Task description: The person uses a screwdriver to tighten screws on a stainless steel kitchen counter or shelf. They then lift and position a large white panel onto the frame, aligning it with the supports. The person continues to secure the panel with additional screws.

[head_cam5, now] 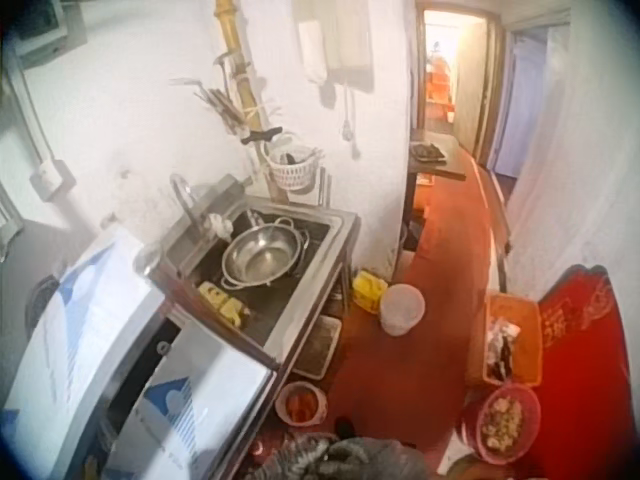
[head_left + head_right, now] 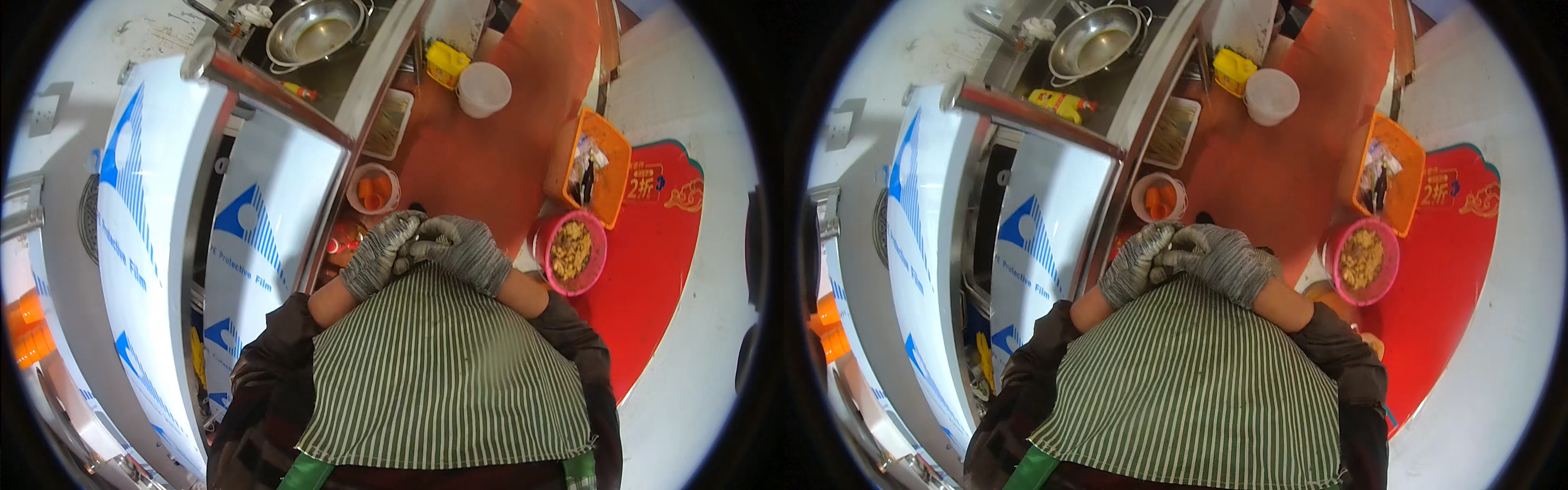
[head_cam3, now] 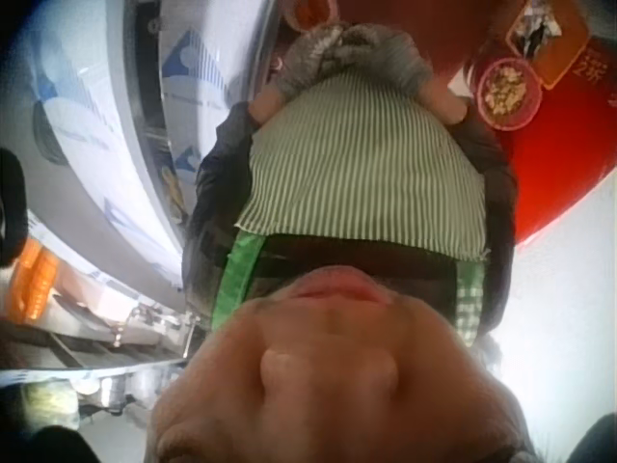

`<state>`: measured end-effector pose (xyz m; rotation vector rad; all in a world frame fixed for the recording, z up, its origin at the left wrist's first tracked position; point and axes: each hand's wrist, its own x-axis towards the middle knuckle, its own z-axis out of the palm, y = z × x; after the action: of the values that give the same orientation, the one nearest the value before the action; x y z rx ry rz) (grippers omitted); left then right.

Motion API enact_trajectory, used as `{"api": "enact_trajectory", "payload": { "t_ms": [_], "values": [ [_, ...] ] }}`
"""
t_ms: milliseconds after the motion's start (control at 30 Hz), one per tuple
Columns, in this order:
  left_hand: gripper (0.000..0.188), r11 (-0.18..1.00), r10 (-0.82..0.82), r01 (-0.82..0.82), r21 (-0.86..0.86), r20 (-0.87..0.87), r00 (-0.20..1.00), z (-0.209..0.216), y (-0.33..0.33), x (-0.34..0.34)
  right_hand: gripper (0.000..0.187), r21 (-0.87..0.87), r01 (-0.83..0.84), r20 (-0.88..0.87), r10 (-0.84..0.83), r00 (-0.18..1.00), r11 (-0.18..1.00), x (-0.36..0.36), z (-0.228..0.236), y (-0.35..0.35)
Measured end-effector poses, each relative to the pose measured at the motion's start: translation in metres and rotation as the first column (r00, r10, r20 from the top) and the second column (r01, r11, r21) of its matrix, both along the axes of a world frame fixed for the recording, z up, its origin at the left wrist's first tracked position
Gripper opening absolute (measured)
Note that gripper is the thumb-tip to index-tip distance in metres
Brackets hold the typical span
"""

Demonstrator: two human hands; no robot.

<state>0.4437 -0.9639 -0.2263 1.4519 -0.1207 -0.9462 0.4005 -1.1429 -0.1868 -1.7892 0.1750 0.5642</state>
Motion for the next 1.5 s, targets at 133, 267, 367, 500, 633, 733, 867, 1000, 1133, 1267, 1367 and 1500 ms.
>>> {"api": "enact_trajectory", "payload": {
  "t_ms": [133,267,367,500,633,733,867,1000,1133,1267,1367,1500],
  "values": [
    [0.034,0.999,0.005,-0.007,0.048,0.034,0.999,0.015,-0.011,0.041,0.042,-0.035,-0.123,0.001,0.123,0.992,0.992,0.047,0.000,-0.015],
    [0.032,0.993,0.101,-0.099,0.068,-0.020,0.995,0.011,-0.021,0.071,0.042,0.002,-0.199,0.053,0.198,0.979,0.980,0.089,-0.019,-0.027],
    [0.031,0.989,0.118,-0.133,0.068,0.191,0.974,0.004,-0.034,0.092,0.043,-0.035,-0.250,0.150,0.252,0.956,0.968,0.120,-0.031,-0.042],
    [0.034,0.953,0.199,-0.300,0.041,0.662,0.723,0.009,-0.066,0.109,0.040,-0.066,-0.374,0.264,0.377,0.887,0.925,0.169,-0.032,-0.068],
    [0.035,0.708,0.678,-0.706,0.014,-0.292,0.674,0.039,-0.088,0.116,0.032,0.103,-0.457,0.334,0.402,0.852,0.883,0.214,-0.019,-0.088],
    [0.034,0.579,0.752,-0.812,-0.067,-0.340,0.564,0.061,-0.100,0.117,0.025,0.380,-0.456,0.085,0.461,0.884,0.805,0.245,-0.004,-0.086],
    [0.034,0.317,0.929,-0.948,0.000,-0.199,0.311,0.081,-0.107,0.113,0.026,0.497,-0.495,0.176,0.476,0.862,0.713,0.280,0.031,-0.075],
    [0.050,-0.047,0.980,-0.993,-0.104,0.186,-0.066,0.098,-0.101,0.107,0.028,0.649,-0.551,0.260,0.529,0.808,0.524,0.298,0.068,-0.050],
    [0.056,-0.102,0.863,-0.980,-0.173,0.474,-0.173,0.114,-0.086,0.107,0.022,0.752,-0.486,0.245,0.496,0.833,0.446,0.291,0.087,-0.022],
    [0.059,0.006,0.800,-0.999,-0.035,0.600,-0.016,0.116,-0.068,0.108,0.032,0.780,-0.469,0.287,0.428,0.857,0.416,0.282,0.093,-0.013],
    [0.052,-0.040,0.503,-0.997,0.072,0.863,0.043,0.106,-0.051,0.113,0.030,0.702,-0.565,0.376,0.447,0.812,0.434,0.279,0.094,-0.016],
    [0.044,-0.119,0.384,-0.982,0.148,0.919,0.092,0.094,-0.030,0.126,0.023,0.671,-0.562,0.421,0.376,0.826,0.483,0.270,0.088,-0.023]
  ]
}}
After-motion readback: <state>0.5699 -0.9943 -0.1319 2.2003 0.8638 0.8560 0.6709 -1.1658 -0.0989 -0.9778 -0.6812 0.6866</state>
